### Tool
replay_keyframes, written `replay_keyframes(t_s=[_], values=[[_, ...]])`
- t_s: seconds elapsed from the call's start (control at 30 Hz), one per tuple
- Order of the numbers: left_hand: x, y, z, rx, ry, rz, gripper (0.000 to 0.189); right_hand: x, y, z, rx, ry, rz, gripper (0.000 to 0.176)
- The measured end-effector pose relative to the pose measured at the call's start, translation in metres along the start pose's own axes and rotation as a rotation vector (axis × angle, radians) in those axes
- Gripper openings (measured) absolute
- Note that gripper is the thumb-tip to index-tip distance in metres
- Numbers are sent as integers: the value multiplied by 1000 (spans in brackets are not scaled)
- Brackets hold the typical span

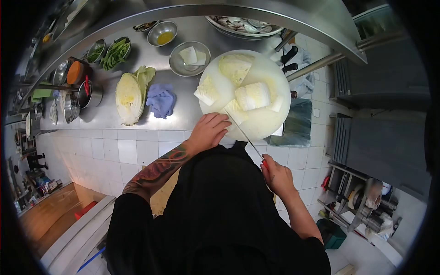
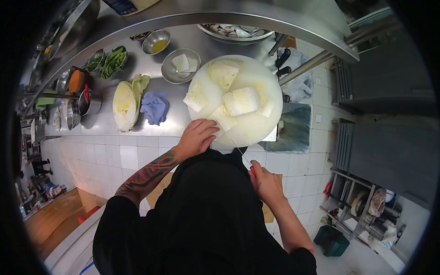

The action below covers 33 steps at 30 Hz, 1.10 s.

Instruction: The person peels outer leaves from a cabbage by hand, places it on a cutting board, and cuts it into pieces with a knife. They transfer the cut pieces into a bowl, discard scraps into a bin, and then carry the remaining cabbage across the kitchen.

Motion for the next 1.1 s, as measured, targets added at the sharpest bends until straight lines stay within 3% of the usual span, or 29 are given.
replay_keyframes(t_s=[0.23,0.33,0.4,0.5,0.63,0.7,0.8,0.87,0.97,1.0,1.1], values=[[4,-1,1,-27,-7,65,33,9,-18,10,-132,6,103,24],[4,-1,4,-30,3,57,34,21,3,5,-208,62,274,22],[4,-1,3,-42,17,54,34,33,41,-10,-151,38,198,25],[3,-7,5,-110,-4,80,38,38,45,-24,-103,86,189,27],[2,-10,4,-59,33,154,44,35,18,-26,81,1,176,27],[-5,-8,14,-20,44,221,46,27,2,-28,365,64,161,26],[-3,-7,28,-133,69,223,44,14,-11,-47,357,118,40,25],[13,-22,22,-220,86,4,52,9,-17,-54,396,170,3,25],[55,-15,-21,-147,84,-37,63,2,-7,-69,455,253,-24,26],[55,2,-11,-111,-44,-11,73,0,-4,-71,455,265,-35,26],[57,18,3,-101,-119,-51,72,-1,0,-70,466,263,-56,27]])
Point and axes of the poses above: each hand's wrist, its own x-axis towards the middle knuckle, its own y-axis out of the palm, z = x × y, the point moved 10 cm from there along x, towards the middle knuckle, and after that the axes turned 14 degrees about -x, right-handed, at the moved point
